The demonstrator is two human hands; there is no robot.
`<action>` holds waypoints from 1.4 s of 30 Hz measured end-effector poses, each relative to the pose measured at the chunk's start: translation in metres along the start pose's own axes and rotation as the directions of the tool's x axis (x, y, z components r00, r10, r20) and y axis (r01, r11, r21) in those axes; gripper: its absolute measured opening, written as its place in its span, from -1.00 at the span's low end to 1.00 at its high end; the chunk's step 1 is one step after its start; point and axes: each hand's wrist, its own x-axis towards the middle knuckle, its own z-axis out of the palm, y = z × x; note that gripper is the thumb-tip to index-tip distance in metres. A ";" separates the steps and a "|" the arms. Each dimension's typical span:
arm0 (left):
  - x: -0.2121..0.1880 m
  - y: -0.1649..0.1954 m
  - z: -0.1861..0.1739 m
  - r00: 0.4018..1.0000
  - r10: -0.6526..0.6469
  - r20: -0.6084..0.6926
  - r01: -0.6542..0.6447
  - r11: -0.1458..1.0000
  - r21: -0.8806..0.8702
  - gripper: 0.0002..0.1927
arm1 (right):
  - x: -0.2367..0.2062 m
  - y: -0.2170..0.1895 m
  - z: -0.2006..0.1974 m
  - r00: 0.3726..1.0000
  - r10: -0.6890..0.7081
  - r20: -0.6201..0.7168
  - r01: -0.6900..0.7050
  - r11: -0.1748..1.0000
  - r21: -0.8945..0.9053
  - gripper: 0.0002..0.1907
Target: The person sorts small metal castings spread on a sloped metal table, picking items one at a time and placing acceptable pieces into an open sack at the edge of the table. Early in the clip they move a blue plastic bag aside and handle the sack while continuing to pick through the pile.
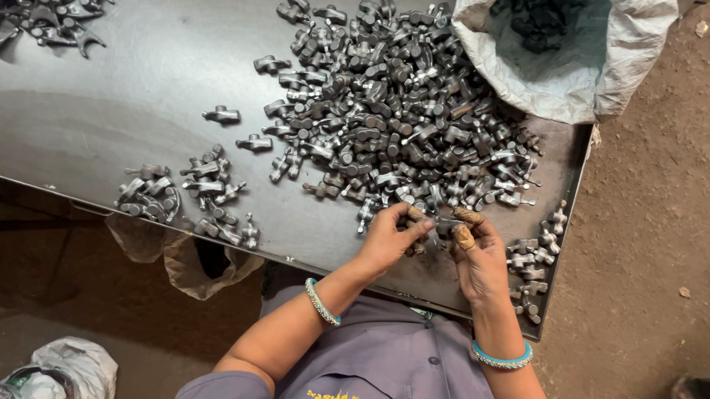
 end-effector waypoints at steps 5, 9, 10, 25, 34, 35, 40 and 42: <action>0.006 -0.009 -0.003 0.995 0.095 -0.042 -0.085 0.976 0.202 -0.63 | 0.011 0.013 -0.012 0.997 0.070 -0.020 -0.069 0.998 0.010 -0.74; 0.011 -0.007 -0.002 0.998 0.002 -0.059 0.003 0.997 0.081 -0.60 | 0.009 0.011 0.000 1.000 -0.005 -0.028 0.002 0.993 -0.115 -0.75; 0.013 -0.006 -0.001 0.998 -0.040 -0.054 0.041 0.999 0.014 -0.61 | 0.004 0.010 0.007 0.998 -0.059 -0.022 0.053 0.975 -0.218 -0.74; 0.002 0.026 -0.014 0.965 0.012 -0.260 0.098 0.908 0.407 -0.50 | 0.029 -0.061 0.084 0.879 -0.371 0.301 0.299 -0.065 -0.952 -0.43; 0.002 0.051 0.002 0.934 0.338 -0.116 -0.137 0.639 0.757 -0.33 | 0.028 -0.050 0.055 0.836 -0.374 0.402 0.360 -0.180 -0.915 -0.59; 0.004 0.051 0.003 0.940 0.321 -0.121 -0.117 0.632 0.766 -0.35 | 0.029 -0.046 0.050 0.823 -0.395 0.409 0.362 -0.190 -0.913 -0.63; 0.010 0.050 0.001 0.962 0.244 -0.125 -0.049 0.602 0.797 -0.36 | 0.033 -0.035 0.012 0.893 -0.430 0.133 0.348 0.473 -0.809 -0.59; 0.012 0.050 0.001 0.968 0.229 -0.105 -0.050 0.583 0.811 -0.37 | 0.033 -0.032 -0.006 0.940 -0.341 0.028 0.295 0.765 -0.573 -0.56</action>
